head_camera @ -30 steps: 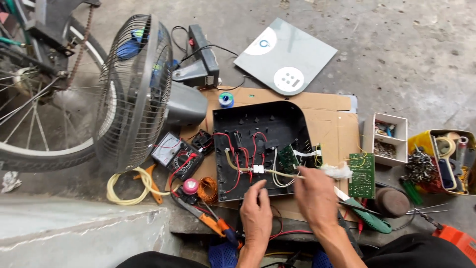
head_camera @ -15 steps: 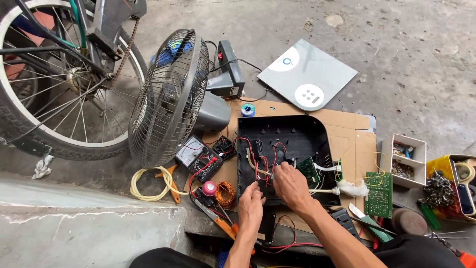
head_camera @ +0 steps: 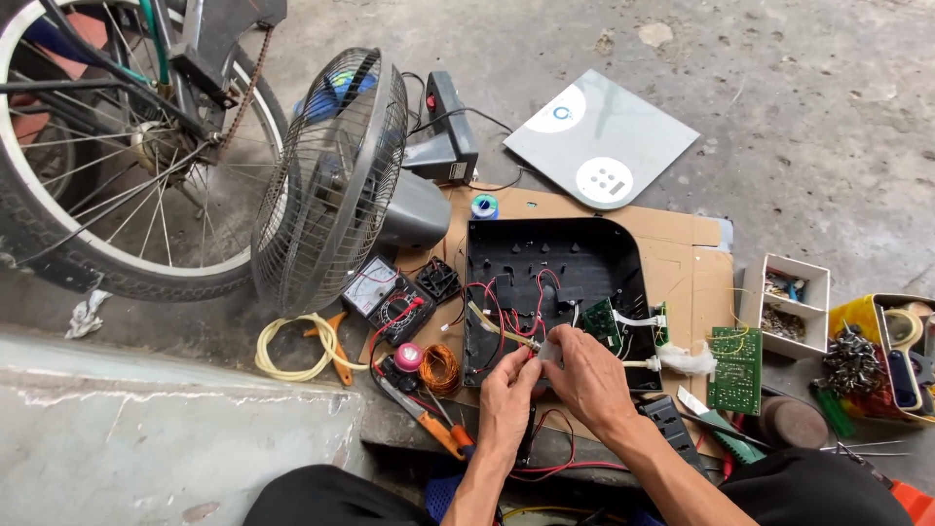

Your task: The person sits on the floor and works on a disassembled electronic device, manipulating wires and connectors. They use pliers to strip wire insulation and a soldering iron to work on the circuit board and connections.

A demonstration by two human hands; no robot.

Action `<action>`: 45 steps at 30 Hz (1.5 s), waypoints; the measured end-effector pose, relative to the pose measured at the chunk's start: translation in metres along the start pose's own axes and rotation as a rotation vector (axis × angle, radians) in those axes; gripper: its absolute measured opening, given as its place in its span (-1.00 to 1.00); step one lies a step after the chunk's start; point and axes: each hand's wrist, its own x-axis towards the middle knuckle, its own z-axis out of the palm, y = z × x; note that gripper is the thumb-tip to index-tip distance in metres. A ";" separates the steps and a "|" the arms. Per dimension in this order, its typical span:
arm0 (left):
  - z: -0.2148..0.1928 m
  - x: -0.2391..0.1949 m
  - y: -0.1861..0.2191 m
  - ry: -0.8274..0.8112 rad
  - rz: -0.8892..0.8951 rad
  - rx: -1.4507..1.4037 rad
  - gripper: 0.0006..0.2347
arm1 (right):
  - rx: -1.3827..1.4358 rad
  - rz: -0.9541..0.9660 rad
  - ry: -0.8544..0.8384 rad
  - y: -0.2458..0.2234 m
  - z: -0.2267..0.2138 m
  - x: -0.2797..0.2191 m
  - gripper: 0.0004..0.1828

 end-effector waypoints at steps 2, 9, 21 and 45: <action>-0.003 -0.001 0.002 0.032 -0.008 -0.016 -0.56 | 0.006 0.007 -0.003 -0.003 0.004 -0.004 -0.71; -0.001 0.006 0.000 0.064 -0.027 -0.116 -0.63 | 0.133 0.027 -0.004 -0.009 -0.010 -0.012 -0.76; -0.001 -0.005 0.023 0.014 -0.098 -0.070 -0.72 | 0.110 0.090 -0.071 -0.001 -0.006 -0.009 -0.62; -0.021 0.021 0.009 0.191 0.129 0.347 -0.39 | 0.031 -0.007 -0.168 0.009 -0.004 -0.014 -0.43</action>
